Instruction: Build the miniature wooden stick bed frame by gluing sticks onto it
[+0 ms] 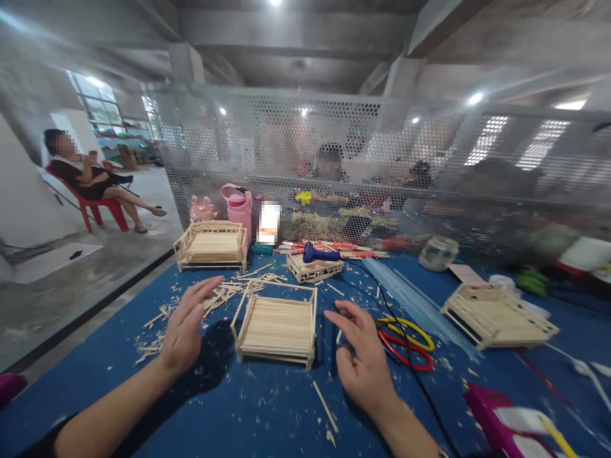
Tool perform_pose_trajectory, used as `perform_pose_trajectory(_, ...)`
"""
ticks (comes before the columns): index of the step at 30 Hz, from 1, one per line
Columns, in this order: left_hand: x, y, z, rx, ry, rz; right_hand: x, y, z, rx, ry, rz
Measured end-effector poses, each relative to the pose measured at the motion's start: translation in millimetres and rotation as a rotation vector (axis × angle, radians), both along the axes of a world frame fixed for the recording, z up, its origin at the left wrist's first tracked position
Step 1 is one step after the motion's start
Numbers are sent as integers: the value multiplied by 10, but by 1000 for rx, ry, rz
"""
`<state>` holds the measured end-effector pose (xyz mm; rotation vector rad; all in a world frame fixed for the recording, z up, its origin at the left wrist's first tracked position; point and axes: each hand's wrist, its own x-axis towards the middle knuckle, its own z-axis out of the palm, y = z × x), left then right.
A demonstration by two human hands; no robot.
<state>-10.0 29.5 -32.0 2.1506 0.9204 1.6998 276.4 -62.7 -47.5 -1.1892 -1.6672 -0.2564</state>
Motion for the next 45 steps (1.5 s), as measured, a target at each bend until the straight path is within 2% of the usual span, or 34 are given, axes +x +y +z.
perform_pose_trajectory(3,-60,-108,22,133,155,-41,-45,-27,13,15,-91,2)
perform_pose_trajectory(7,-33,-179,38,132,254,-23,-63,-25,-8,-31,-158,20)
perform_pose_trajectory(13,79,-207,77,177,196,-48,-95,-55,26,-52,-158,53)
perform_pose_trajectory(18,123,-216,89,205,184,-46,-144,-57,73,-10,-171,18)
perform_pose_trajectory(26,106,-227,29,202,226,3,-139,-71,49,-31,-108,30)
perform_pose_trajectory(32,132,-244,4,231,217,-74,-126,-66,17,-20,-60,51)
perform_pose_trajectory(36,77,-230,30,299,150,-48,-98,-67,3,-13,7,3)
perform_pose_trajectory(38,49,-259,59,329,72,5,-82,-59,12,-108,80,9)
perform_pose_trajectory(41,110,-413,124,321,-38,62,-81,-31,46,-325,128,120)
perform_pose_trajectory(43,246,-573,168,253,-16,18,-98,-5,69,-422,117,188)
perform_pose_trajectory(45,439,-728,196,147,99,-83,-122,14,84,-469,104,237)
